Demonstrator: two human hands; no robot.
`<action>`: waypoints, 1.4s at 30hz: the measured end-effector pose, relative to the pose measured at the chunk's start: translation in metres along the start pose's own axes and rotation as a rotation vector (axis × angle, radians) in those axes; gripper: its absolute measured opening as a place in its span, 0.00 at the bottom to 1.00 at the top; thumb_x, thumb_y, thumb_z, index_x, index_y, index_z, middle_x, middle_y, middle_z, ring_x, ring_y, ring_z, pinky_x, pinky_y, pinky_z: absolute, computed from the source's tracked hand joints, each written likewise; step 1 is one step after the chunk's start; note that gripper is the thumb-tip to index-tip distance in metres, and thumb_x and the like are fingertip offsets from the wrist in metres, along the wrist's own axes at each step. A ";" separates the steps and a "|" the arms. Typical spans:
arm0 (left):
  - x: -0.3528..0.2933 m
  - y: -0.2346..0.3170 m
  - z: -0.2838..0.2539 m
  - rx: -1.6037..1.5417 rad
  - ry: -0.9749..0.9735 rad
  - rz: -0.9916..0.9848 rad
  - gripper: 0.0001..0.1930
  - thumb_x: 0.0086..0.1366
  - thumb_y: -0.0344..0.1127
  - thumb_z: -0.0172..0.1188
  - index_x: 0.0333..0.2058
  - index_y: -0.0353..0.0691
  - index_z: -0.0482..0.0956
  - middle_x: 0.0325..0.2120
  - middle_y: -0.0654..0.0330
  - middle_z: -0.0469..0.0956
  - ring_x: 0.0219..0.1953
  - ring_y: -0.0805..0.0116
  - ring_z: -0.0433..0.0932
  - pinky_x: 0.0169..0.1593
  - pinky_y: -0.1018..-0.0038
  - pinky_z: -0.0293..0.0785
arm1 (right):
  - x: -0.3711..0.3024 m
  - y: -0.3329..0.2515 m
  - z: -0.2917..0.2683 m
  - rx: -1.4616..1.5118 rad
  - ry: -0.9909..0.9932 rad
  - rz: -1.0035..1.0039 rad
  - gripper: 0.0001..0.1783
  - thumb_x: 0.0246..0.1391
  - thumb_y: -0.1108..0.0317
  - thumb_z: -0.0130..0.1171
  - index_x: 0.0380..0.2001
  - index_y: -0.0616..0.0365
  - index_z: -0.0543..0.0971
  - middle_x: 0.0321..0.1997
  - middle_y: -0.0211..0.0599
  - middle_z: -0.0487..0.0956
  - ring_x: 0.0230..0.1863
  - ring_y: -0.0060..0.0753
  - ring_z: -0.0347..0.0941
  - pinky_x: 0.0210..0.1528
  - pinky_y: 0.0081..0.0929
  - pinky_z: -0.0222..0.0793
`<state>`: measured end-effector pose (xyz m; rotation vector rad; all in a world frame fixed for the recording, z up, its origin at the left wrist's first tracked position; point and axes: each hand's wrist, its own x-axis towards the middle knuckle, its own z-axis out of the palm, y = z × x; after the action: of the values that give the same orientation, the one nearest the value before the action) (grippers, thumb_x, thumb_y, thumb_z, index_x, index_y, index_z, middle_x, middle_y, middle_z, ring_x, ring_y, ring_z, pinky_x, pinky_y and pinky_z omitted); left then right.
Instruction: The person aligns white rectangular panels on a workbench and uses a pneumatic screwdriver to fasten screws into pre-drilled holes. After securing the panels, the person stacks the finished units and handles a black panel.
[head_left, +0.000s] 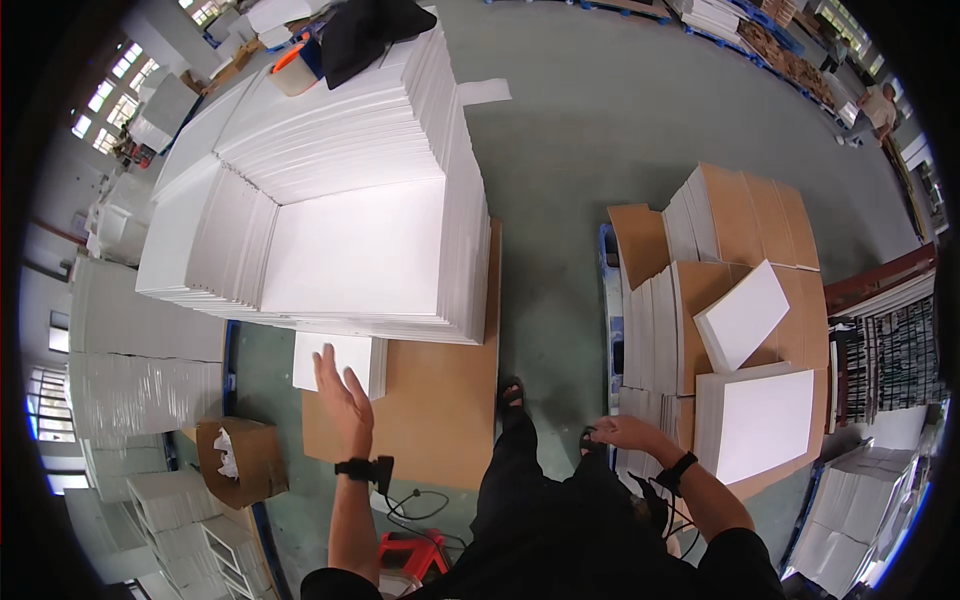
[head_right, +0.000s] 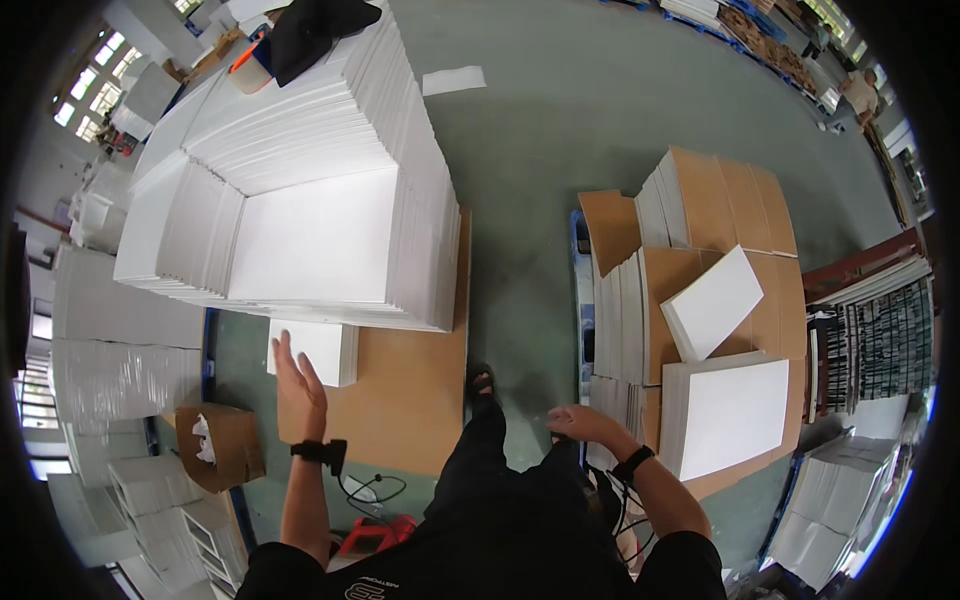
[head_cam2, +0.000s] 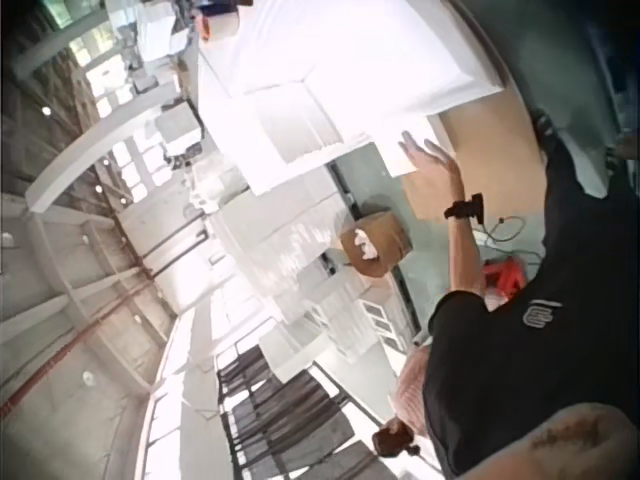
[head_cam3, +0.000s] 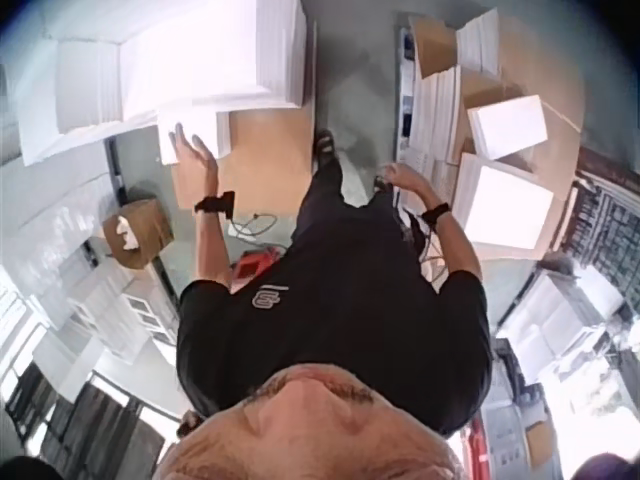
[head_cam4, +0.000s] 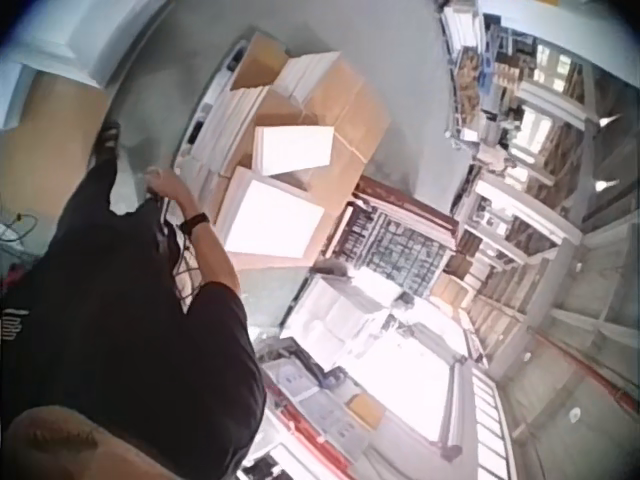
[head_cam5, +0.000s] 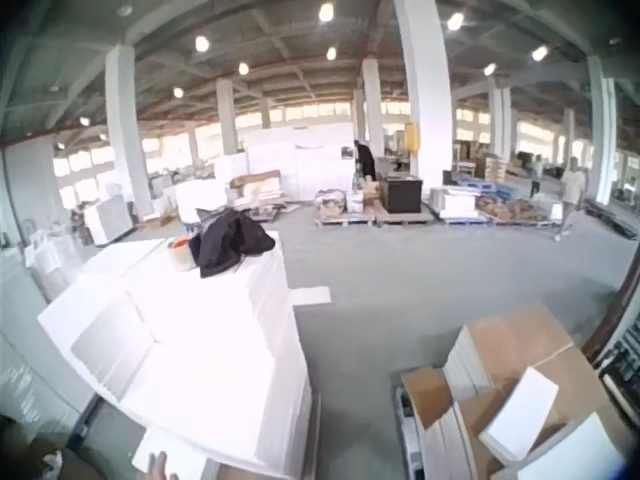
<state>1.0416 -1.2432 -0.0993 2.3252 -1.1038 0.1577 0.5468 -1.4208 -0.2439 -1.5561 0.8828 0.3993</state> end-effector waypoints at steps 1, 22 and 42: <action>-0.048 -0.010 0.014 0.010 -0.068 -0.007 0.26 0.77 0.35 0.47 0.69 0.29 0.62 0.68 0.40 0.64 0.74 0.37 0.55 0.73 0.50 0.55 | -0.008 0.017 0.008 0.057 -0.028 -0.007 0.38 0.61 0.43 0.61 0.60 0.65 0.77 0.54 0.55 0.83 0.57 0.51 0.80 0.60 0.37 0.73; 0.068 0.107 0.132 0.377 -0.072 0.399 0.26 0.77 0.37 0.47 0.68 0.30 0.63 0.66 0.34 0.66 0.67 0.30 0.63 0.71 0.48 0.59 | -0.193 0.139 0.058 0.340 0.054 0.075 0.37 0.63 0.45 0.63 0.65 0.60 0.74 0.53 0.50 0.84 0.58 0.40 0.79 0.61 0.32 0.71; -0.276 0.083 0.072 -0.320 -0.525 -0.072 0.25 0.72 0.35 0.53 0.65 0.35 0.67 0.63 0.37 0.69 0.61 0.36 0.71 0.63 0.52 0.70 | -0.163 0.084 0.072 0.155 0.010 -0.037 0.30 0.63 0.56 0.65 0.62 0.64 0.76 0.45 0.45 0.86 0.49 0.33 0.82 0.54 0.32 0.76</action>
<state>0.7901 -1.1359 -0.2154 2.1565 -1.1754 -0.6438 0.3970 -1.3002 -0.2023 -1.4307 0.8709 0.2891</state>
